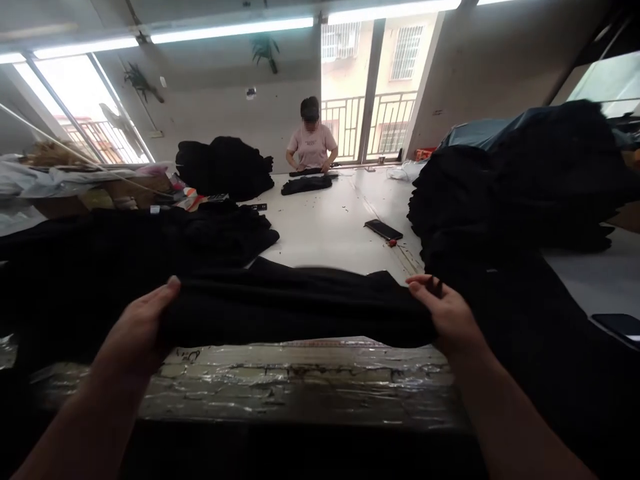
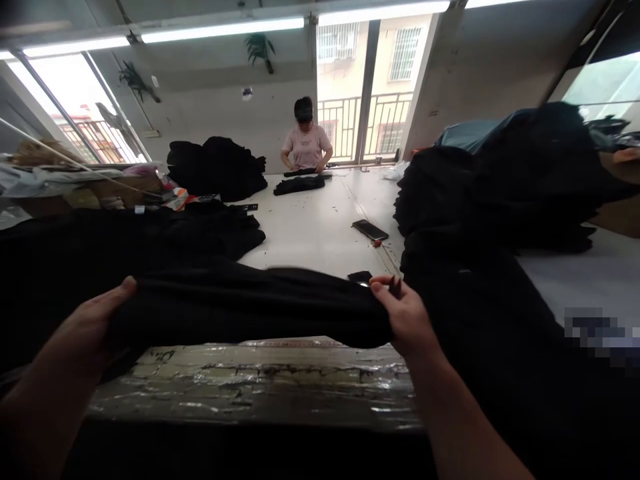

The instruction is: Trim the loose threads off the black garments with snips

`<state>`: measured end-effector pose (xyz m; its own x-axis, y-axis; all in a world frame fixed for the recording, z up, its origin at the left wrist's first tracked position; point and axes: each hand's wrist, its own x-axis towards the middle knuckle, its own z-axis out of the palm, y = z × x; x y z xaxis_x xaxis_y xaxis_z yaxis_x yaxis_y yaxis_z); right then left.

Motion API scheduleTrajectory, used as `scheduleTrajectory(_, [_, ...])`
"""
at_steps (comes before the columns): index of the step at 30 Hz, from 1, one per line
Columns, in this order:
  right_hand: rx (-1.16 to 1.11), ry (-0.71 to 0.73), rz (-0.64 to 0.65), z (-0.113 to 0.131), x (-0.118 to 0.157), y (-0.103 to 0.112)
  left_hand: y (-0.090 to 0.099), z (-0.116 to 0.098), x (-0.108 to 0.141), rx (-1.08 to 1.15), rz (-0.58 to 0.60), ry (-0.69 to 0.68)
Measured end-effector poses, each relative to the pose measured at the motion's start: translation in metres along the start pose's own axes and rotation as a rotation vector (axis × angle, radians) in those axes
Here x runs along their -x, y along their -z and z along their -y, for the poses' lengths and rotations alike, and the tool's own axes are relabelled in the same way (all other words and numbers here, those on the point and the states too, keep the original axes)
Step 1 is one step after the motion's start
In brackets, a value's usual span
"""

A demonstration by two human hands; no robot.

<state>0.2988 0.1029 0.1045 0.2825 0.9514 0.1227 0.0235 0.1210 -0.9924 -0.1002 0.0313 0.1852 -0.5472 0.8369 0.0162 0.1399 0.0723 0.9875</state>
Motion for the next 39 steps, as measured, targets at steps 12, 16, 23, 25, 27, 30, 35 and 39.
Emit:
scheduleTrajectory(12, [0.805, 0.065, 0.149, -0.058, 0.001, -0.008, -0.014, 0.132, -0.011, -0.172, 0.041, 0.073])
scheduleTrajectory(16, [0.818, -0.034, 0.407, -0.061, 0.026, -0.007, -0.021, 0.123, 0.004, -0.404, 0.083, -0.264])
scheduleTrajectory(23, [1.04, 0.081, 0.657, -0.073, 0.066, -0.041, -0.051, 0.145, -0.006, -0.789, 0.37, -0.447])
scheduleTrajectory(25, [1.153, 0.142, 0.621, -0.076, 0.071, -0.047, -0.053, 0.157, -0.01, -0.822, 0.372, -0.425])
scheduleTrajectory(27, [1.202, 0.153, 0.616, -0.077, 0.072, -0.049, -0.052, 0.161, -0.012, -0.806, 0.356, -0.417])
scheduleTrajectory(30, [1.234, 0.151, 0.616, -0.073, 0.07, -0.046, -0.047, 0.154, -0.012, -0.738, 0.333, -0.382])
scheduleTrajectory(35, [1.276, 0.201, 0.683, -0.071, 0.075, -0.047, -0.041, 0.13, -0.007, -0.657, 0.295, -0.4])
scheduleTrajectory(39, [1.277, 0.267, 0.737, -0.047, 0.06, -0.046, -0.038, 0.091, -0.013, -0.737, 0.266, -0.548])
